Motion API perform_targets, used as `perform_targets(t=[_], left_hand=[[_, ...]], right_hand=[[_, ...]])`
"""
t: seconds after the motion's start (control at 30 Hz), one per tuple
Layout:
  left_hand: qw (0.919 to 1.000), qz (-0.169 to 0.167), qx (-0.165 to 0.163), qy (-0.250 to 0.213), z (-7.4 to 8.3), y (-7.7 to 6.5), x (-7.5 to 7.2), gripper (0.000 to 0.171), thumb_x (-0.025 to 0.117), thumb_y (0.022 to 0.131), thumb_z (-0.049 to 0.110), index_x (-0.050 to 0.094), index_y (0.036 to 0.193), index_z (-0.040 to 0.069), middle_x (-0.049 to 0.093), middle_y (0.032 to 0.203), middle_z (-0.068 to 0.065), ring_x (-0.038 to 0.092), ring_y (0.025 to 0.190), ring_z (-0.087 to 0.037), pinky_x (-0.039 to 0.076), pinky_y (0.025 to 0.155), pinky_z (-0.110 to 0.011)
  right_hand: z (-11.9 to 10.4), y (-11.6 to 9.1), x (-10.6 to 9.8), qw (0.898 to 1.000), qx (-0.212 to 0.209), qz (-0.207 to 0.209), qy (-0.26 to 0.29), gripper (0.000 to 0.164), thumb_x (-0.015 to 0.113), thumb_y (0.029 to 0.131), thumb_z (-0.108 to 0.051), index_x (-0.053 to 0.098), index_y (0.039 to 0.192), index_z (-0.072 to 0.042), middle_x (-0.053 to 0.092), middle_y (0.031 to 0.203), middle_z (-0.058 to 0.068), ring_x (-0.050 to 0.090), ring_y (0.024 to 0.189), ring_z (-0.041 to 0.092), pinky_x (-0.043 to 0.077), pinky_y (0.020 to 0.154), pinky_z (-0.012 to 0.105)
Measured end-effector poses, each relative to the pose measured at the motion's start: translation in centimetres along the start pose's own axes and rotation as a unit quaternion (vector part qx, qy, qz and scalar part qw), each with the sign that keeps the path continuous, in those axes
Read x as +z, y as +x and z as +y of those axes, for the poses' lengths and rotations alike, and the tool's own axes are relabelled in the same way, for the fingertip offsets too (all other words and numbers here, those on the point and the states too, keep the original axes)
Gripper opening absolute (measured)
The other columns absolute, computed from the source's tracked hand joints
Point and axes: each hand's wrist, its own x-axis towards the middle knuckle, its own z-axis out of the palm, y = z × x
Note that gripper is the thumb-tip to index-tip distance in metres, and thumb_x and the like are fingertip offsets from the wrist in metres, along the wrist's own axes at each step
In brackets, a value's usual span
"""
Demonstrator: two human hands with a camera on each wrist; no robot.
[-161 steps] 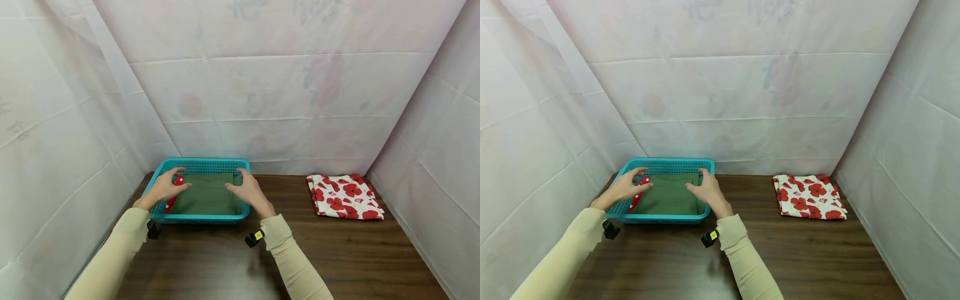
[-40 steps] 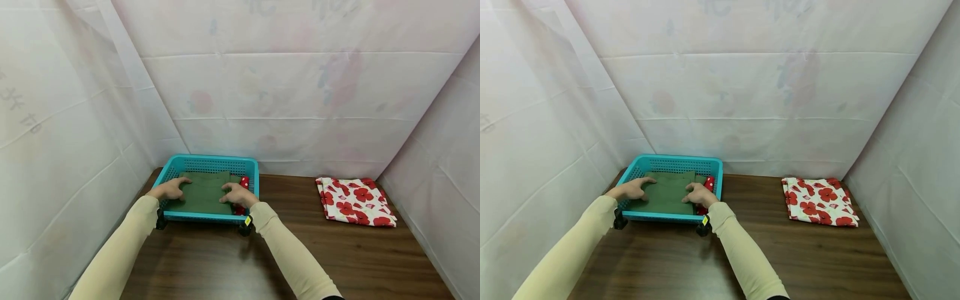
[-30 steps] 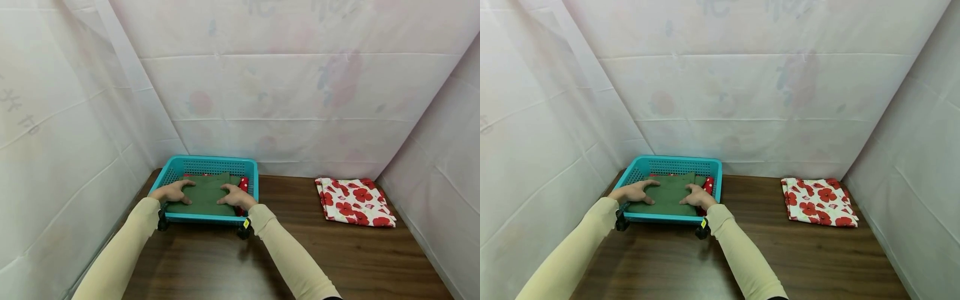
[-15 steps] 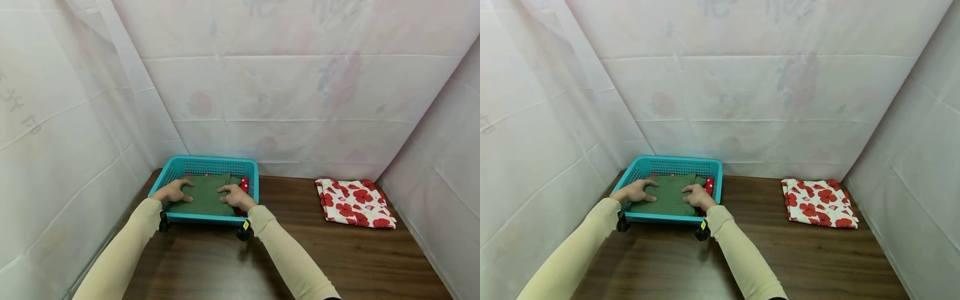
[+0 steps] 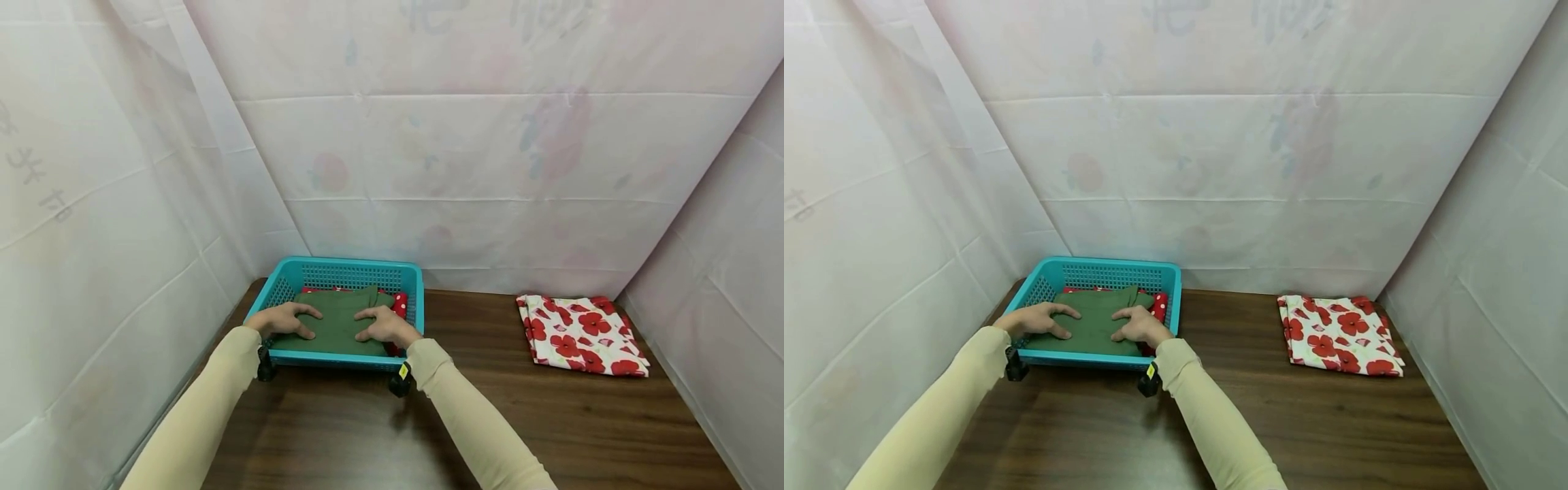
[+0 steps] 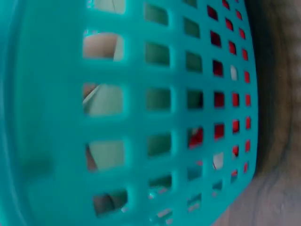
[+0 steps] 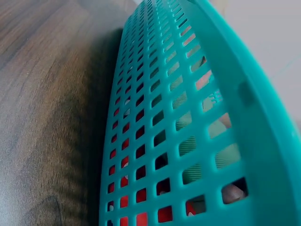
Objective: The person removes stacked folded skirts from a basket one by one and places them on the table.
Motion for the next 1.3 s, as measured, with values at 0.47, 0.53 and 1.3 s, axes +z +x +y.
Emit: perform_targets(t=[0.47, 0.53, 1.3], left_hand=[[0.9963, 0.060, 0.060, -0.011, 0.5, -0.1, 0.6, 0.052, 0.080, 0.089, 0.012, 0.063, 0.138, 0.005, 0.035, 0.159, -0.030, 0.049, 0.128, -0.042, 0.050, 0.085, -0.040], [0.9953, 0.070, 0.064, -0.018, 0.6, -0.2, 0.8, 0.053, 0.079, 0.090, 0.011, 0.062, 0.139, 0.005, 0.035, 0.159, -0.030, 0.046, 0.133, -0.044, 0.051, 0.088, -0.042], [0.9477, 0.229, 0.152, -0.162, 5.9, -3.3, 2.1, 0.047, 0.070, 0.099, 0.036, 0.059, 0.143, 0.024, 0.039, 0.161, -0.013, 0.063, 0.108, -0.032, 0.055, 0.082, -0.038]], right_hand=[[0.0, 0.3, -0.3, 1.000, 0.007, 0.015, 0.021, 0.043, 0.064, 0.095, 0.005, 0.072, 0.132, -0.015, 0.057, 0.089, 0.004, 0.015, 0.049, 0.014, 0.025, 0.049, 0.029], [-0.1, 0.1, -0.4, 0.999, 0.008, 0.022, 0.022, 0.042, 0.064, 0.096, 0.005, 0.071, 0.132, -0.015, 0.058, 0.080, 0.002, 0.014, 0.049, 0.014, 0.025, 0.048, 0.029], [-2.9, -4.3, -4.2, 0.984, -0.106, 0.127, 0.065, 0.037, 0.063, 0.101, -0.010, 0.068, 0.137, -0.021, 0.058, 0.148, 0.010, 0.028, 0.043, 0.013, 0.037, 0.049, 0.028]])
